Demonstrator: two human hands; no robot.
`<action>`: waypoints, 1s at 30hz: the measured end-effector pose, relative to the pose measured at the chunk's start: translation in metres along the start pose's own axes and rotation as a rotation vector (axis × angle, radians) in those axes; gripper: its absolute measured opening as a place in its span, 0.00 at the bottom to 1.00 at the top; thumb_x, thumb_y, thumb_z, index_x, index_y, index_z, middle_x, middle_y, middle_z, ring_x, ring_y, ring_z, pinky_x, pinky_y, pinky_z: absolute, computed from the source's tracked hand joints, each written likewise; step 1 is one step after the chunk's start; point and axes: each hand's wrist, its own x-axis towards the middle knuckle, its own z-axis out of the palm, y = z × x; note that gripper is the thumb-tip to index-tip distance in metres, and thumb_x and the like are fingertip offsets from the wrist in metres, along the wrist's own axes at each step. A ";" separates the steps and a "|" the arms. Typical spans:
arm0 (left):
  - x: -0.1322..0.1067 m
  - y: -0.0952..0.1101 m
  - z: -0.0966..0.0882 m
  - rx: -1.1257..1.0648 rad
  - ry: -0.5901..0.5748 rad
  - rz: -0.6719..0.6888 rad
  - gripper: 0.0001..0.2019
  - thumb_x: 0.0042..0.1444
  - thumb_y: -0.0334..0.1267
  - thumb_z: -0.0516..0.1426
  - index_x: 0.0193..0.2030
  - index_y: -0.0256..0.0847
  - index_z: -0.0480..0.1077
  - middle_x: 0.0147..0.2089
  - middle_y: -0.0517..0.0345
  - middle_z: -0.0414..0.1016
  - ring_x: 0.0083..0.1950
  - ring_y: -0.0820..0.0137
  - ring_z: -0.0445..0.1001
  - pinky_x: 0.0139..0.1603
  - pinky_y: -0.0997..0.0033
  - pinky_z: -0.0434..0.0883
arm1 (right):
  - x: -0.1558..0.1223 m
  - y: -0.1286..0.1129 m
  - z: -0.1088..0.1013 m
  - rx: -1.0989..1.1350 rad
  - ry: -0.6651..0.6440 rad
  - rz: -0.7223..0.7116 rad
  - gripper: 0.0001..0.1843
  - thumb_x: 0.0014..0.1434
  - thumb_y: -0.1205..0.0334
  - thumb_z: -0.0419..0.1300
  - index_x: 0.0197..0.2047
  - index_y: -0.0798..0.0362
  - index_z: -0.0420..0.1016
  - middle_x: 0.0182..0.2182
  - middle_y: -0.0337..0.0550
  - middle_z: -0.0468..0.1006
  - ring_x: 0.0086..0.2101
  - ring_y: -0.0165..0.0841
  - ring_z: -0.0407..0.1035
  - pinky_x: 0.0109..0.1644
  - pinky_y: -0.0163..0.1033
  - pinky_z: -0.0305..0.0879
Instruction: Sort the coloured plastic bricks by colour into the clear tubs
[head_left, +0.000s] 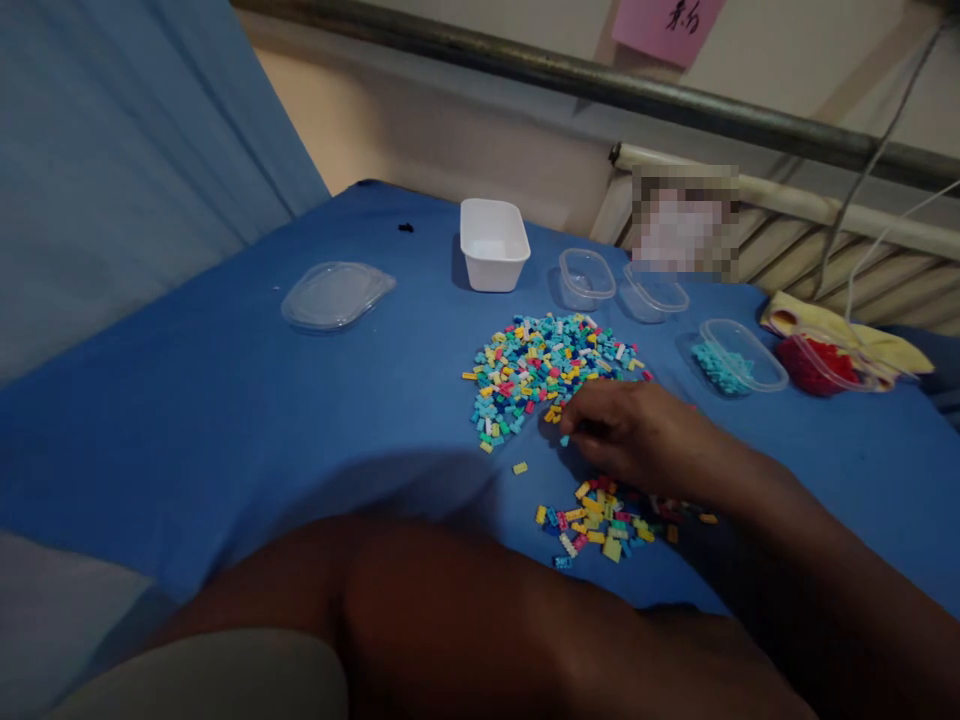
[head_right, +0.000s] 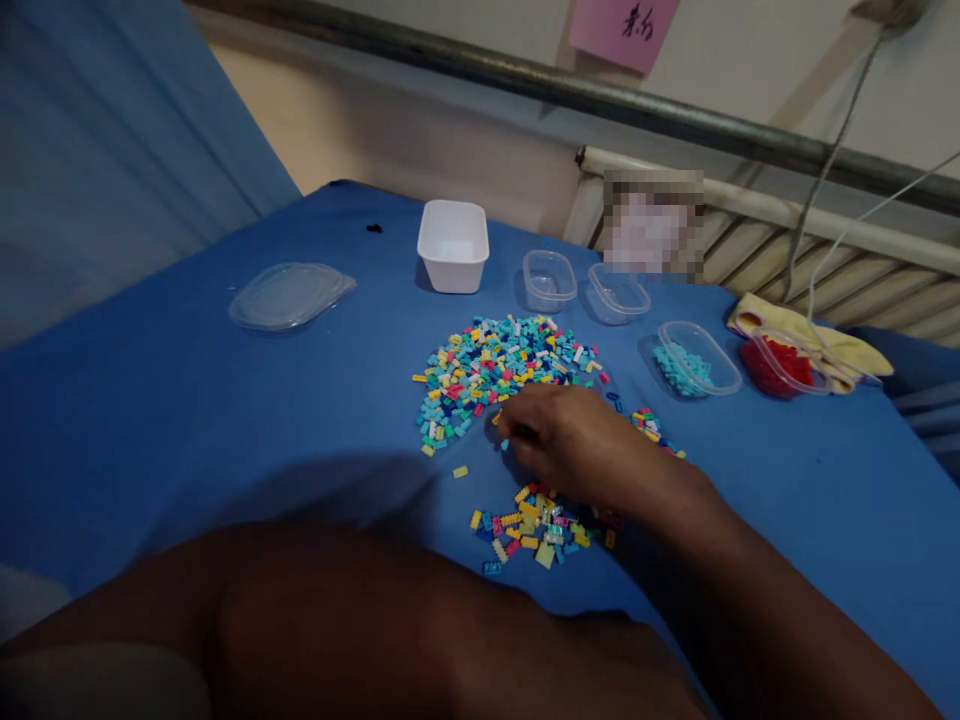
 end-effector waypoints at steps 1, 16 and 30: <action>0.000 -0.001 0.001 0.002 -0.007 -0.017 0.16 0.57 0.31 0.60 0.39 0.62 0.85 0.31 0.59 0.78 0.30 0.66 0.77 0.27 0.69 0.71 | -0.002 0.004 -0.007 -0.010 0.031 0.010 0.13 0.62 0.74 0.61 0.45 0.49 0.83 0.39 0.40 0.85 0.37 0.33 0.78 0.43 0.36 0.69; 0.000 -0.008 -0.004 0.000 -0.029 -0.008 0.12 0.56 0.28 0.62 0.34 0.54 0.82 0.27 0.59 0.74 0.27 0.68 0.74 0.31 0.70 0.70 | -0.105 0.118 -0.096 -0.234 0.855 0.698 0.11 0.61 0.56 0.70 0.45 0.51 0.86 0.34 0.50 0.85 0.31 0.38 0.74 0.37 0.45 0.68; -0.005 -0.014 -0.049 -0.209 -0.257 0.260 0.11 0.64 0.39 0.61 0.29 0.47 0.77 0.34 0.56 0.80 0.34 0.68 0.79 0.31 0.71 0.72 | -0.106 0.116 -0.069 -0.382 0.759 0.528 0.17 0.70 0.51 0.62 0.51 0.49 0.88 0.46 0.51 0.90 0.47 0.49 0.83 0.57 0.56 0.78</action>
